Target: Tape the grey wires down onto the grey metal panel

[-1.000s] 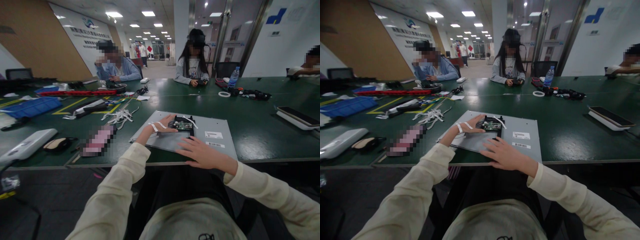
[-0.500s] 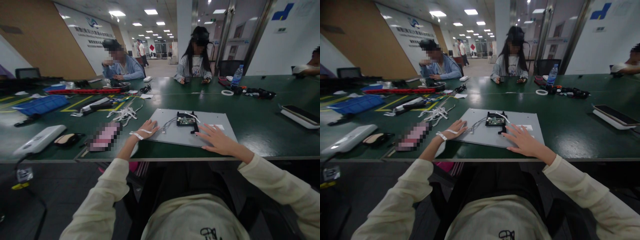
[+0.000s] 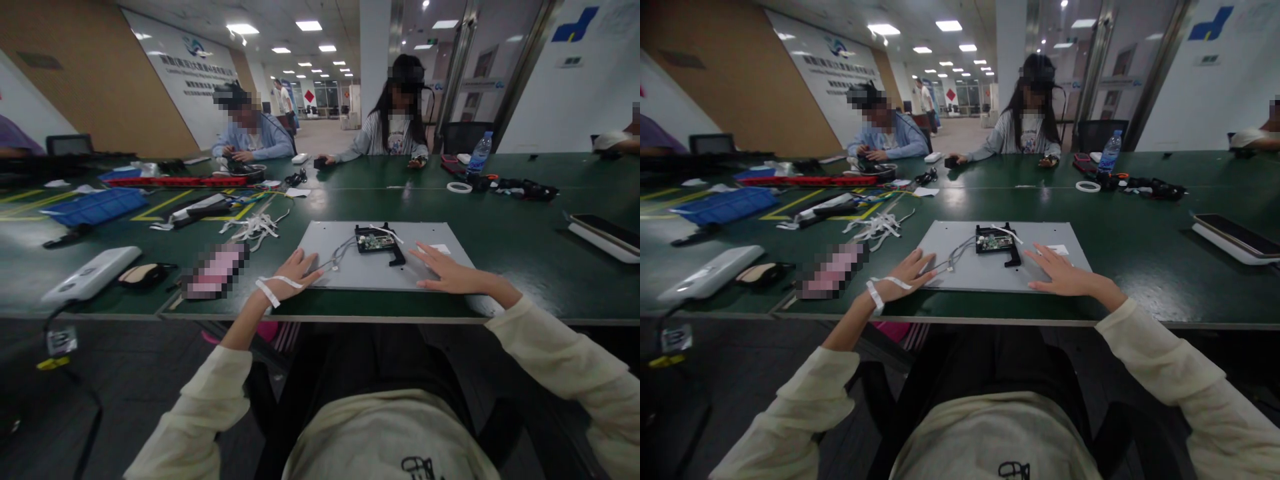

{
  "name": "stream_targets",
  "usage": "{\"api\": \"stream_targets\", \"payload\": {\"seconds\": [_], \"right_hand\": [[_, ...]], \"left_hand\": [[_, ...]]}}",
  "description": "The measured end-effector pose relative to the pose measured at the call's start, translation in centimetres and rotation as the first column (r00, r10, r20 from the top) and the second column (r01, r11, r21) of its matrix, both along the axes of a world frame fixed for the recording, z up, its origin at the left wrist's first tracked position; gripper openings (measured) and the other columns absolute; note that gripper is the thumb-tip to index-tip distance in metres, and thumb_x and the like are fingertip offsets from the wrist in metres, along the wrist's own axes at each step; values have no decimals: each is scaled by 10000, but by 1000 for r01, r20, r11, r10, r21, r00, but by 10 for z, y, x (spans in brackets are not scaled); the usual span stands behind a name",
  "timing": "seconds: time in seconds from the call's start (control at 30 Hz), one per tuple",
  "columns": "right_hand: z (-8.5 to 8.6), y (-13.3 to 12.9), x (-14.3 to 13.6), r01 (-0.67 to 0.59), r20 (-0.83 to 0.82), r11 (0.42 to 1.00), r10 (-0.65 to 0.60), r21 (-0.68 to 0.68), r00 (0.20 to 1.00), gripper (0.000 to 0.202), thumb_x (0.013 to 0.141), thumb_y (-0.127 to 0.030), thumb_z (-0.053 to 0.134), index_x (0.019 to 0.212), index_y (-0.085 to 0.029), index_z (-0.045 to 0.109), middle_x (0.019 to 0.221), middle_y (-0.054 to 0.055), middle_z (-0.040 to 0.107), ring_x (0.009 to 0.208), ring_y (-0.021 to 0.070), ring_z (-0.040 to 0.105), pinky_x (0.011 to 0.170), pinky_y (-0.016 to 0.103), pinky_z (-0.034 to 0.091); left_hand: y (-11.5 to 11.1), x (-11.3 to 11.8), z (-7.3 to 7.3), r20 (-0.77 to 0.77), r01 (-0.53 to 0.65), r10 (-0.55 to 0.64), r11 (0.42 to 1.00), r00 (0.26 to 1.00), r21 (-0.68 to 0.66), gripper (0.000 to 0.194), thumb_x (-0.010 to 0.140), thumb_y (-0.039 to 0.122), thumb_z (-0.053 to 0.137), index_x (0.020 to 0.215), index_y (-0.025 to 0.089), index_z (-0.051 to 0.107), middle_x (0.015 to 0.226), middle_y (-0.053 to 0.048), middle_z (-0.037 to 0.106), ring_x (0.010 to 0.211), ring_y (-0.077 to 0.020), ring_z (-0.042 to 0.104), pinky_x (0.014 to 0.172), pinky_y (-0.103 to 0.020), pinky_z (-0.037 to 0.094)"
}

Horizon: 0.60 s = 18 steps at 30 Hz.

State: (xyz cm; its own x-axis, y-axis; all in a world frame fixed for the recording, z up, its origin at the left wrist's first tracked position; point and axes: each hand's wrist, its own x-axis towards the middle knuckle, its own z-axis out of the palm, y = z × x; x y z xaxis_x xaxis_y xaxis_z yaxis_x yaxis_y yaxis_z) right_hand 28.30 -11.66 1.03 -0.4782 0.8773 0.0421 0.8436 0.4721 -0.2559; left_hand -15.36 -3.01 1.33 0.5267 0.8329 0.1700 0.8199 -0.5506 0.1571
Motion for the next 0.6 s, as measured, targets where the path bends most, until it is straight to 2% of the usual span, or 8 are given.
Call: {"api": "stream_targets", "payload": {"seconds": [0.13, 0.27, 0.47, 0.6], "right_hand": [[16, 27, 4, -12, -85, 1000, 10, -24, 996, 886, 850, -651, 478, 1555, -268, 102, 1607, 52, 83, 1466, 264, 120, 1168, 454, 223], [22, 57, -9, -24, -204, 1000, 24, 6, 979, 828, 851, -610, 505, 1534, -248, 209, 1569, 52, 247, 1426, 234, 267, 1165, 418, 243], [2, 90, -44, 12, -286, 995, 18, 103, 958, 684, 860, -548, 523, 1454, -235, 392, 1524, 62, 343, 1391, 219, 331, 1148, 406, 262], [-11, 101, -51, 12, -295, 987, 36, 158, 955, 540, 873, -510, 518, 1332, -227, 544, 1464, 70, 435, 1341, 216, 402, 1116, 385, 302]], "left_hand": [[-15, -2, 5, -5, 2, -2, 998, 1000, -70, 724, 893, 657, 299, 1396, 158, 449, 1492, -159, 374, 1409, -309, 304, 1138, -454, 290], [-23, -2, 8, 8, 57, -56, 996, 998, -68, 678, 916, 621, 287, 1417, 187, 428, 1524, -111, 357, 1419, -259, 305, 1158, -449, 254], [-31, 3, 9, -21, 11, -13, 997, 1000, -76, 579, 956, 528, 262, 1439, 239, 398, 1531, -64, 350, 1428, -242, 293, 1155, -491, 242], [-36, 6, 5, -16, -4, 4, 999, 1000, -43, 556, 965, 482, 247, 1436, 230, 406, 1525, -52, 365, 1421, -229, 309, 1158, -460, 260]]}}
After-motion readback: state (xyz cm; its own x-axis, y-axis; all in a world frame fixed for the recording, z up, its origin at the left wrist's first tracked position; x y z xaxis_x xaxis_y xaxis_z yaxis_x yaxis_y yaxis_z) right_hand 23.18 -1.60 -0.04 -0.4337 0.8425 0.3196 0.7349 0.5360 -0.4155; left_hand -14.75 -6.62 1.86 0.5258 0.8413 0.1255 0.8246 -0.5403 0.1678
